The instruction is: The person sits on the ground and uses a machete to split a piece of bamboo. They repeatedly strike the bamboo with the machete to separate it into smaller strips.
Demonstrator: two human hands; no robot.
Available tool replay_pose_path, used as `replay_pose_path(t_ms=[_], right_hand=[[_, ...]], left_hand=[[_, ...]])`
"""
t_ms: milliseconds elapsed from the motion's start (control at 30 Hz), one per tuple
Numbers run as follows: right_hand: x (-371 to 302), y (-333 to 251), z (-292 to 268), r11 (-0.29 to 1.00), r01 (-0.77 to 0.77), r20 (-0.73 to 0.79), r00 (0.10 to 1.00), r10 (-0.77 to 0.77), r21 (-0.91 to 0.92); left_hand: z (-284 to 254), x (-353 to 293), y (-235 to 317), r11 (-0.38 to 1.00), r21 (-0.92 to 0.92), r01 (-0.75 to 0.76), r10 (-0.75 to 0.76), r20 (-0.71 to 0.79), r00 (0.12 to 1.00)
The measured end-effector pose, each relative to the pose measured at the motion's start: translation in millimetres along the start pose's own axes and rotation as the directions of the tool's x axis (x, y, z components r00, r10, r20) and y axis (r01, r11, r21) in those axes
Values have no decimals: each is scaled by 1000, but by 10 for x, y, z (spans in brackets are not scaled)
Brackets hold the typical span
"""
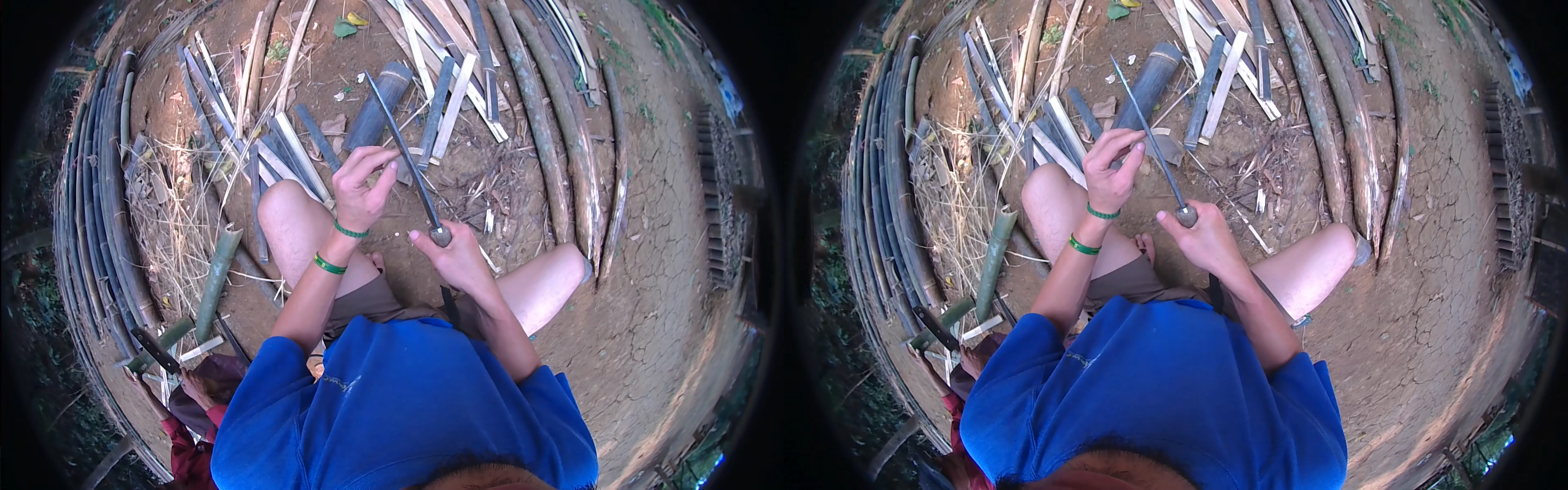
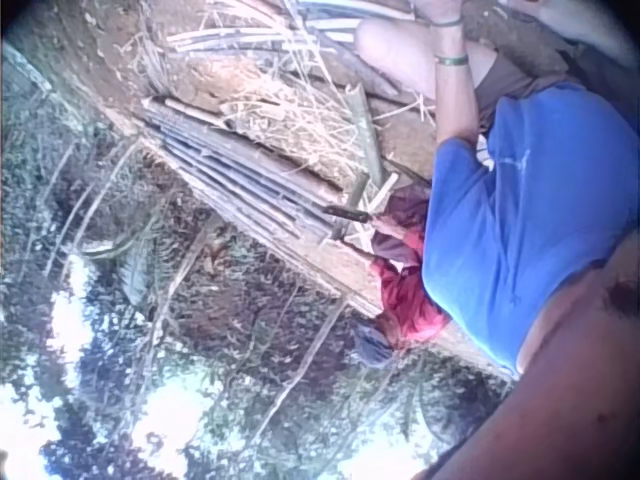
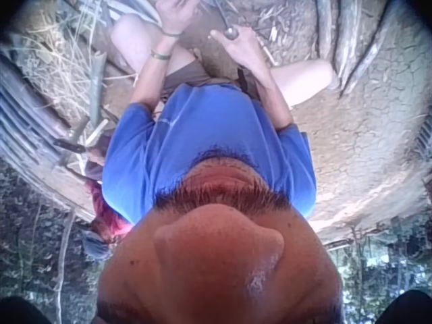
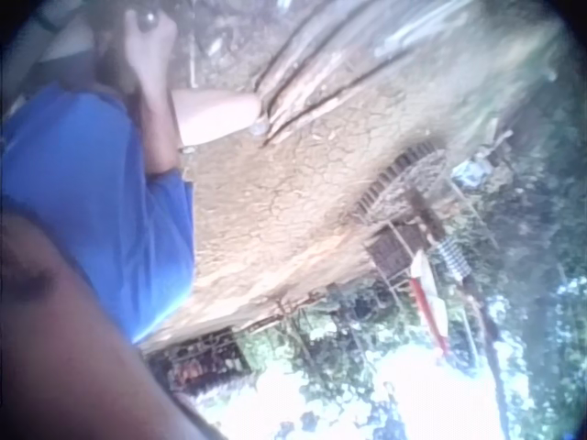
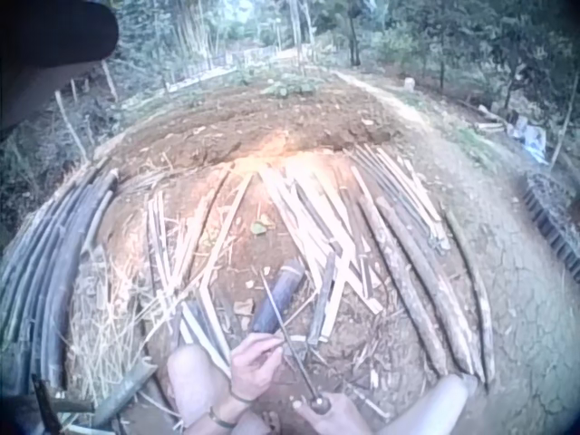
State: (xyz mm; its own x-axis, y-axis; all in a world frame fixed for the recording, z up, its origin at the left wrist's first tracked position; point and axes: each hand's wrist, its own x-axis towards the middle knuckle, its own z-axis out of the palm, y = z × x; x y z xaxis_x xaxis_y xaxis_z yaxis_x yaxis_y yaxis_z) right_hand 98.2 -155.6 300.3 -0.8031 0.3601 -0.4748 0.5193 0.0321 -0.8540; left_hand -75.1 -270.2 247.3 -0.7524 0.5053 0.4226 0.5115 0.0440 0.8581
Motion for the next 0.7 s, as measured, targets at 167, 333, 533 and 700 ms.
replay_pose_path(t_ms=[167,333,533,700], right_hand=[[-6,45,23,999,-2,-34,999,1,-42],[24,50,31,996,-52,-44,998,49,-72],[83,122,21,993,-77,-61,996,72,-93],[3,92,-66,989,-107,-113,989,95,-106]], left_hand=[[4,10,26,1000,10,-6,6,4,1000],[-2,22,36,999,-13,35,-35,18,999],[-305,1067,547,818,220,-531,554,-54,831],[-325,2195,1734,316,167,-934,910,223,348]])
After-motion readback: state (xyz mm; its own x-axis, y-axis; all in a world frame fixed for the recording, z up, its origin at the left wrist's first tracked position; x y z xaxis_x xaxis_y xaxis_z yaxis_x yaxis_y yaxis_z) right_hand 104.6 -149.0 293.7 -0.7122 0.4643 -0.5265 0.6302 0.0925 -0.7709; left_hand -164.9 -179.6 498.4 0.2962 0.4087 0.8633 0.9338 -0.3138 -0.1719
